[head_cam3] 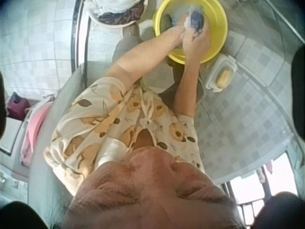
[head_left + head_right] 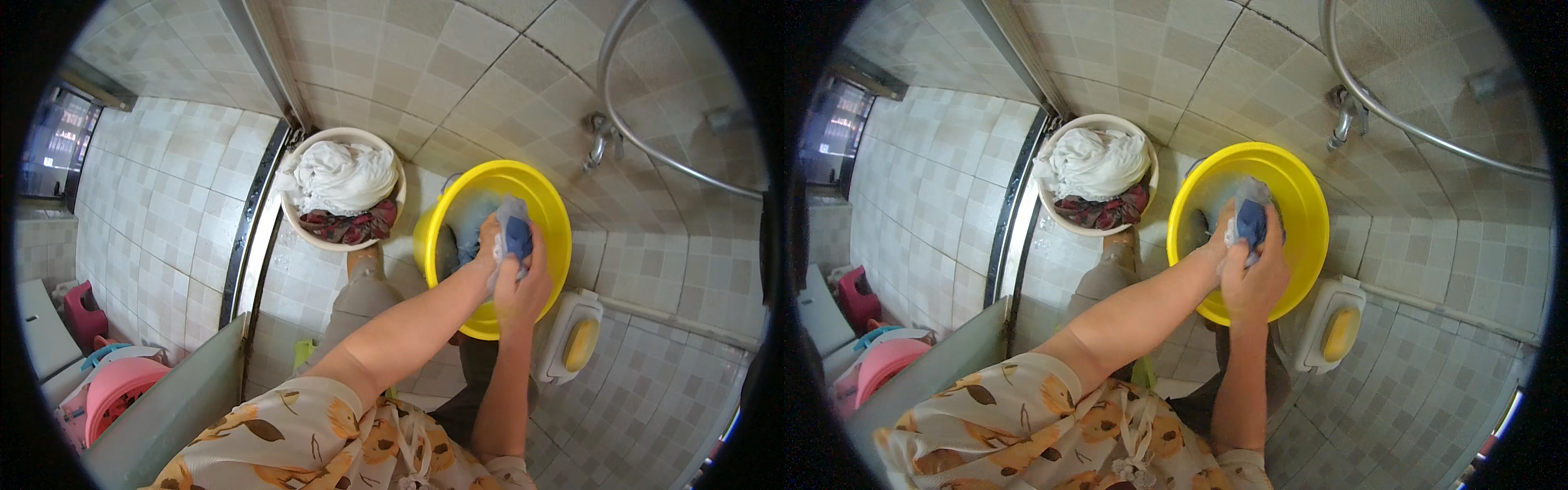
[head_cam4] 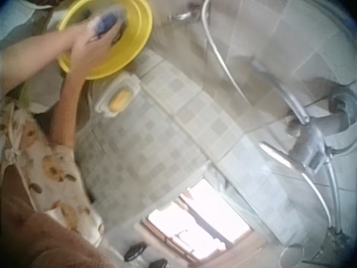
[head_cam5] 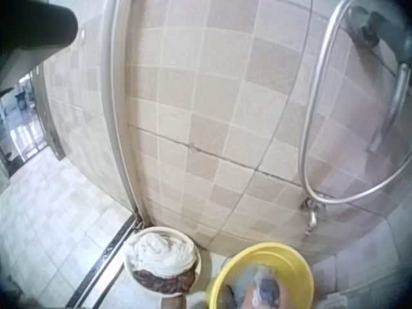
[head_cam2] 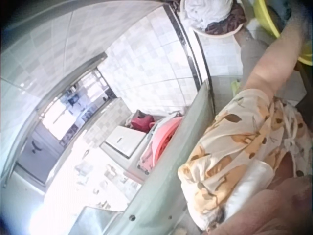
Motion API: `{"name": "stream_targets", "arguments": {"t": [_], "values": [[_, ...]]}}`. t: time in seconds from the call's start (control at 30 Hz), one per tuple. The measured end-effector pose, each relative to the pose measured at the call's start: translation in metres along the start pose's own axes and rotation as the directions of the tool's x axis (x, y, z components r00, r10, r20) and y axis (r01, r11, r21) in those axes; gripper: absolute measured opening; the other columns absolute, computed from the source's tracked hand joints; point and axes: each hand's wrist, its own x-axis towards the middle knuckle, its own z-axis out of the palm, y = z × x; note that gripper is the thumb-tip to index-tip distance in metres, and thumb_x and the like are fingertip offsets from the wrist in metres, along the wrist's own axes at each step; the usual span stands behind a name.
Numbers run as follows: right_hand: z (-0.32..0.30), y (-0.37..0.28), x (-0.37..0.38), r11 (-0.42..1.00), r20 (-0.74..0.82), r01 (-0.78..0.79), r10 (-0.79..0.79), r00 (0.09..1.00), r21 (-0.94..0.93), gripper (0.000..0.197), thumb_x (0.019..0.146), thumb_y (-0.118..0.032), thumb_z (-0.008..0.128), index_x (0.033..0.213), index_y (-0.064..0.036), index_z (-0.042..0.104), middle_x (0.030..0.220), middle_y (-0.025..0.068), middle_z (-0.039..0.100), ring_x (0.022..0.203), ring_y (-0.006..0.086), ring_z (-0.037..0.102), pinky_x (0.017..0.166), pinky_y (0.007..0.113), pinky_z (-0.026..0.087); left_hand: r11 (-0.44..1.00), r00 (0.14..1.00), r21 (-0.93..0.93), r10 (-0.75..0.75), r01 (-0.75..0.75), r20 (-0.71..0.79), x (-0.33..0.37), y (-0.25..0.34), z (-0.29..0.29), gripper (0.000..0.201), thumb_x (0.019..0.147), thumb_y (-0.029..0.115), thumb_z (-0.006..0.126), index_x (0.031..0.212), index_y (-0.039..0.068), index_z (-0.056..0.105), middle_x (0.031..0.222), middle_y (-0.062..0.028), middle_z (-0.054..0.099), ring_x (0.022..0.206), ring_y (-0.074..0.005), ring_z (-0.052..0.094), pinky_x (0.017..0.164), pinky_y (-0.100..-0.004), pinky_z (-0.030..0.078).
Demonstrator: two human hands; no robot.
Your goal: The person hand washes several garments in a yellow basin filled with water. They scrub and rinse a blue item, then a black item, and finally a light-colored item, using a bar of soap to clean each piece before placing them into a white laundry basket.
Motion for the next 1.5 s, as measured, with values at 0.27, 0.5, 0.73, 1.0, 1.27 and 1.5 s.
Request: {"name": "stream_targets", "arguments": {"t": [0.27, 0.5, 0.73, 1.0, 1.27, 1.5], "values": [[0.009, 0.034, 0.022, 0.952, -0.141, -0.143, 0.108, 0.984, -0.270, 0.023, 0.076, -0.024, 0.054, 0.068, -0.0025, 0.058, 0.069, 0.0168, 0.060, 0.064, 0.0363, 0.056, 0.059, 0.041, 0.043, 0.952, 0.759, 0.085, -0.179, 0.294, -0.626, -0.015, -0.002, 0.051, 0.029, 0.087, 0.033, 0.043, 0.096, 0.006, 0.052, 0.079, -0.0097, 0.054, 0.077, -0.0214, 0.053, 0.069, -0.0387, 0.045], [0.006, 0.105, 0.047, 0.975, -0.214, -0.201, 0.176, 0.961, -0.097, 0.033, 0.082, -0.025, 0.046, 0.094, 0.0023, 0.060, 0.089, 0.0214, 0.061, 0.080, 0.0391, 0.058, 0.071, 0.042, 0.045, 0.792, 0.813, 0.546, 0.111, 0.275, -0.571, -0.006, -0.016, 0.073, 0.027, 0.087, 0.024, 0.042, 0.093, 0.000, 0.054, 0.087, -0.0104, 0.057, 0.078, -0.0248, 0.054, 0.072, -0.0364, 0.044], [0.010, 0.002, -0.017, 0.982, -0.070, -0.190, 0.190, 0.979, 0.016, 0.032, 0.076, -0.027, 0.057, 0.099, -0.0054, 0.059, 0.077, 0.0164, 0.061, 0.069, 0.0323, 0.060, 0.064, 0.038, 0.046, 0.421, 0.971, 0.899, 0.138, 0.122, -0.197, -0.008, 0.012, 0.022, 0.032, 0.085, 0.036, 0.046, 0.090, 0.005, 0.055, 0.085, -0.0123, 0.058, 0.076, -0.0259, 0.055, 0.068, -0.0385, 0.046], [-0.012, 0.109, 0.078, 0.937, -0.015, -0.307, 0.308, 0.951, -0.165, 0.035, 0.083, -0.035, 0.047, 0.090, -0.0050, 0.063, 0.080, 0.0199, 0.062, 0.077, 0.0340, 0.060, 0.070, 0.042, 0.045, 0.852, 0.807, 0.355, -0.123, 0.384, -0.577, -0.013, -0.006, 0.109, 0.039, 0.086, 0.034, 0.049, 0.109, 0.003, 0.051, 0.101, -0.0085, 0.058, 0.089, -0.0207, 0.058, 0.076, -0.0351, 0.048], [-0.052, 0.120, 0.053, 0.555, 0.396, -0.486, 0.283, 0.874, 0.676, 0.044, 0.085, -0.027, 0.057, 0.122, -0.0057, 0.049, 0.114, 0.0086, 0.053, 0.101, 0.0165, 0.050, 0.087, 0.027, 0.039, 0.803, 0.803, 0.252, -0.402, 0.540, -0.439, -0.009, 0.008, 0.115, 0.052, 0.084, 0.039, 0.058, 0.119, 0.002, 0.047, 0.108, -0.0097, 0.057, 0.099, -0.0197, 0.056, 0.085, -0.0353, 0.047], [-0.063, 0.119, 0.080, 0.549, -0.113, -0.180, 0.458, 0.882, 0.816, 0.035, 0.083, -0.022, 0.062, 0.108, 0.0010, 0.054, 0.094, 0.0081, 0.058, 0.080, 0.0161, 0.055, 0.074, 0.028, 0.045, 0.005, 0.901, 0.960, -0.345, 0.282, -0.263, -0.018, 0.011, 0.107, 0.057, 0.069, 0.032, 0.073, 0.111, -0.002, 0.055, 0.106, -0.0112, 0.060, 0.094, -0.0167, 0.056, 0.084, -0.0269, 0.043]]}}
